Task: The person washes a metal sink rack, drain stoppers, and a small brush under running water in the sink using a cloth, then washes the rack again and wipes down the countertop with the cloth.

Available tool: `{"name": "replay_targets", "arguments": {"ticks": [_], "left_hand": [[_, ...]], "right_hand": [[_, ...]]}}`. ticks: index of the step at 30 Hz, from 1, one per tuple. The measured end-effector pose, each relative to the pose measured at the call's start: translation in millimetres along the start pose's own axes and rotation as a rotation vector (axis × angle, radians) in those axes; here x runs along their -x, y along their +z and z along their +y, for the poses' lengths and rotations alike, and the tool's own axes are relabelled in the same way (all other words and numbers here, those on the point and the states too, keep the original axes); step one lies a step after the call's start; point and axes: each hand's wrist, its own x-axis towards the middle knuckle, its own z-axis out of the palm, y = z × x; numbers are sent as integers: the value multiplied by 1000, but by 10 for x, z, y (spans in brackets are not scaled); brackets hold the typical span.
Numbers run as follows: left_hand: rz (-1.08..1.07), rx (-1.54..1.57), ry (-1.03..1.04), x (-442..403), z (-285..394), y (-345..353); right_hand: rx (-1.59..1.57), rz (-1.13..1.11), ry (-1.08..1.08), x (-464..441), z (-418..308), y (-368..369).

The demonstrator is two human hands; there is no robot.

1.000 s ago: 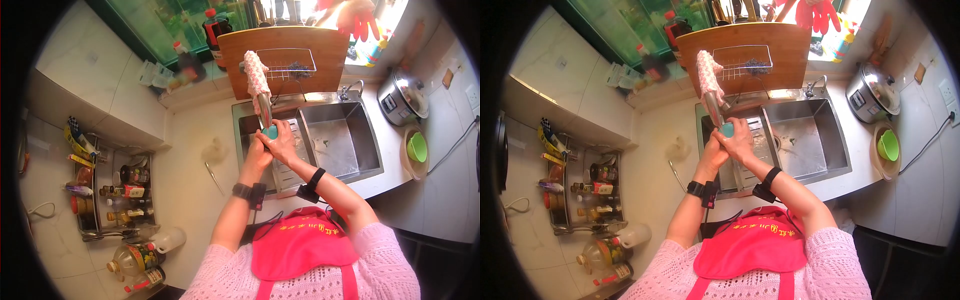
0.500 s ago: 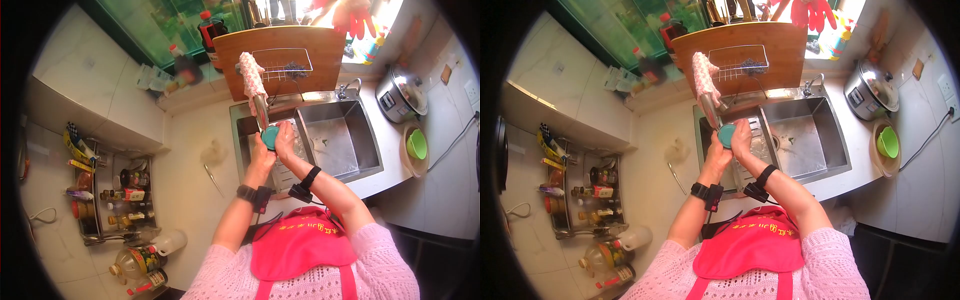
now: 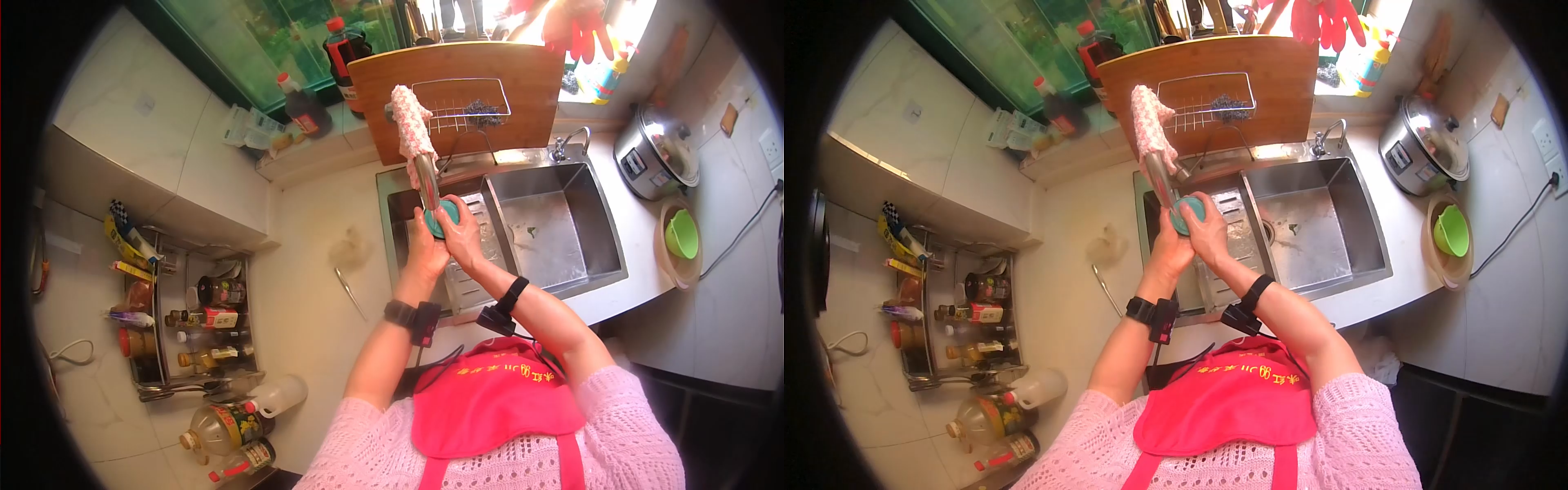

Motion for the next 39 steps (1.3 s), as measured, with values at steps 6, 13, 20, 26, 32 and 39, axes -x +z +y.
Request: {"name": "replay_targets", "arguments": {"ticks": [6, 13, 20, 26, 32, 39], "left_hand": [[25, -25, 7, -86, -60, -154], [47, 56, -20, -101, 0, -194], [-5, -59, 93, 15, -70, 17], [-249, -256, 125, 92, -87, -78], [37, -607, 350, 68, -23, -77], [-90, -519, 20, 66, 198, -7]], "right_hand": [[-222, -59, 70, -30, 127, -41], [95, -103, -150, 73, -33, -89], [-73, -12, 158, 5, 29, -11], [-213, 52, 318, -74, 224, -31], [182, 70, 20, 58, -4, -77], [307, 24, -219, 141, -34, -143]]}}
